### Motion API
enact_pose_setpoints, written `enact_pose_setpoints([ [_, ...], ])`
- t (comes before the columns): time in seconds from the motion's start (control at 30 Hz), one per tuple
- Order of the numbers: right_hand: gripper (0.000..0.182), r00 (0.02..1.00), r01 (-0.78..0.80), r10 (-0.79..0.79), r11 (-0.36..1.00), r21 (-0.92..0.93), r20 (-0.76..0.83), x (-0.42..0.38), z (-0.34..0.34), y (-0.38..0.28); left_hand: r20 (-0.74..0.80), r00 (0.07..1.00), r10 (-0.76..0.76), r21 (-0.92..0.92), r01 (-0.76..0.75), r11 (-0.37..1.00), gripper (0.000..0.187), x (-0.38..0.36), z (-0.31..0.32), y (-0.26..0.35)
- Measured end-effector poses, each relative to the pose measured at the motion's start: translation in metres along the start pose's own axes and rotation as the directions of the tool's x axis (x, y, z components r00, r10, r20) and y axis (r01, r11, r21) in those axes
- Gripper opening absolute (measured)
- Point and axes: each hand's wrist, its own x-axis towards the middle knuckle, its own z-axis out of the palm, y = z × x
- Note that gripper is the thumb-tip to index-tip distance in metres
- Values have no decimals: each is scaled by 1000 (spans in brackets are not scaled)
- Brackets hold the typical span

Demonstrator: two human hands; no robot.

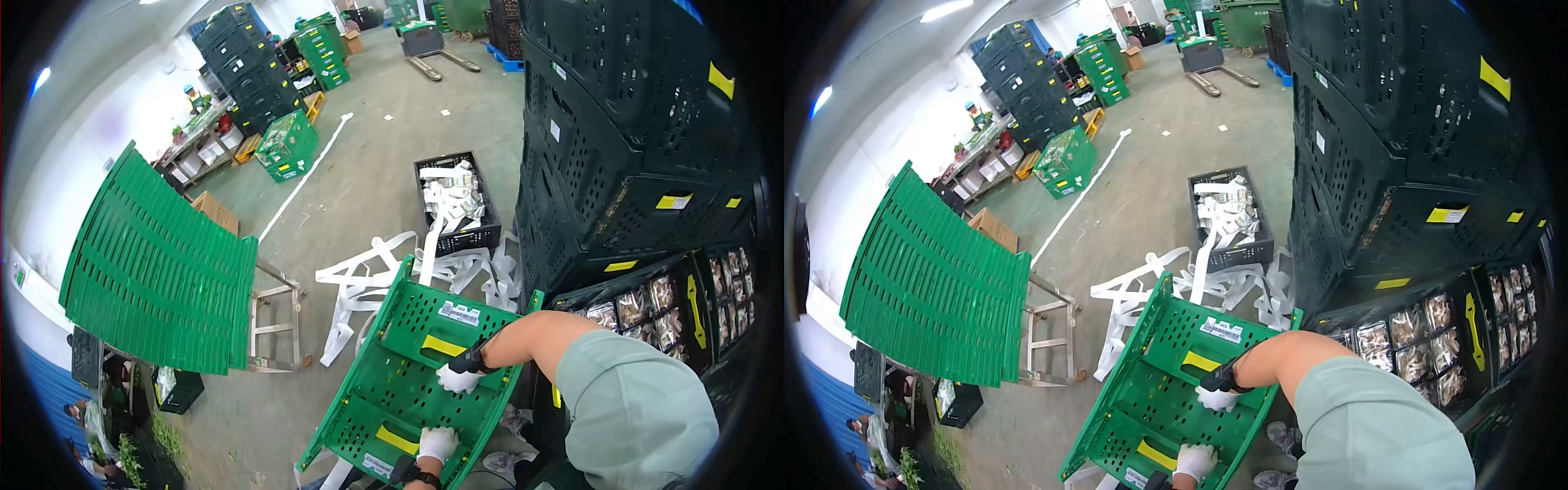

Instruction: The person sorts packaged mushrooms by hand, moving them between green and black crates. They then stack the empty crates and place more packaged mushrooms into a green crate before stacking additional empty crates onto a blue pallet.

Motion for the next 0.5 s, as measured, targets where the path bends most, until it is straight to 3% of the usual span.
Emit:
enact_pose_setpoints([
  [0.03, 47, 995, -24, 23, 1000, -9, -102, -6, -4, 1, 6, 999, -47, -48, 47, 998, 24, -3, -1, 0],
  [0.07, 47, 994, -26, 25, 1000, -10, -103, -10, -7, 3, 17, 995, -93, -94, 95, 991, 25, -5, 0, -2],
  [0.1, 46, 986, -75, 78, 997, 27, -150, -11, -11, 3, -217, 973, -73, -60, 61, 996, 23, -11, 14, -2],
  [0.13, 46, 971, -120, 132, 990, 72, -197, -12, -17, 2, -205, 976, -68, -61, 57, 997, 23, -18, 12, -3],
  [0.17, 45, 948, -86, 107, 993, 84, -301, -20, -24, 6, -351, 934, -61, -97, 28, 995, 22, -28, 6, -4],
  [0.2, 44, 880, -156, 202, 978, 139, -430, -22, -13, 13, -490, 870, -63, -132, -2, 991, 23, -37, 0, -7],
  [0.23, 43, 858, -141, 202, 977, 161, -473, -30, -19, 15, -569, 821, -51, -110, -14, 994, 26, -42, -6, -12],
  [0.27, 42, 835, -134, 205, 976, 173, -511, -38, -29, 20, -571, 820, -48, -107, -16, 994, 26, -43, -8, -13],
  [0.3, 40, 880, -189, 248, 965, 179, -406, -39, -35, 23, -565, 820, -88, -142, 8, 990, 26, -44, -12, -12],
  [0.33, 40, 876, -199, 256, 964, 178, -408, -46, -44, 20, -555, 822, -125, -172, 34, 984, 26, -47, -18, -13],
  [0.37, 39, 899, -291, 322, 946, 144, -297, -56, -58, 15, -326, 913, -246, -122, 218, 968, 23, -49, -45, -4],
  [0.4, 39, 904, -374, 387, 922, 102, -184, -61, -66, 12, -328, 913, -244, -117, 217, 969, 23, -61, -77, 7],
  [0.43, 40, 864, -377, 457, 866, -328, 211, -49, -41, 12, -99, 919, -382, -152, 365, 918, 17, -76, -112, 15],
  [0.47, 35, 809, -465, 536, 835, -295, 241, -72, -47, 12, 136, 858, -494, -146, 511, 847, 18, -89, -133, 14],
  [0.5, 34, 773, -588, 621, 778, -221, 131, -111, -61, 15, 407, 767, -496, -1, 544, 839, 44, -112, -127, 2],
])
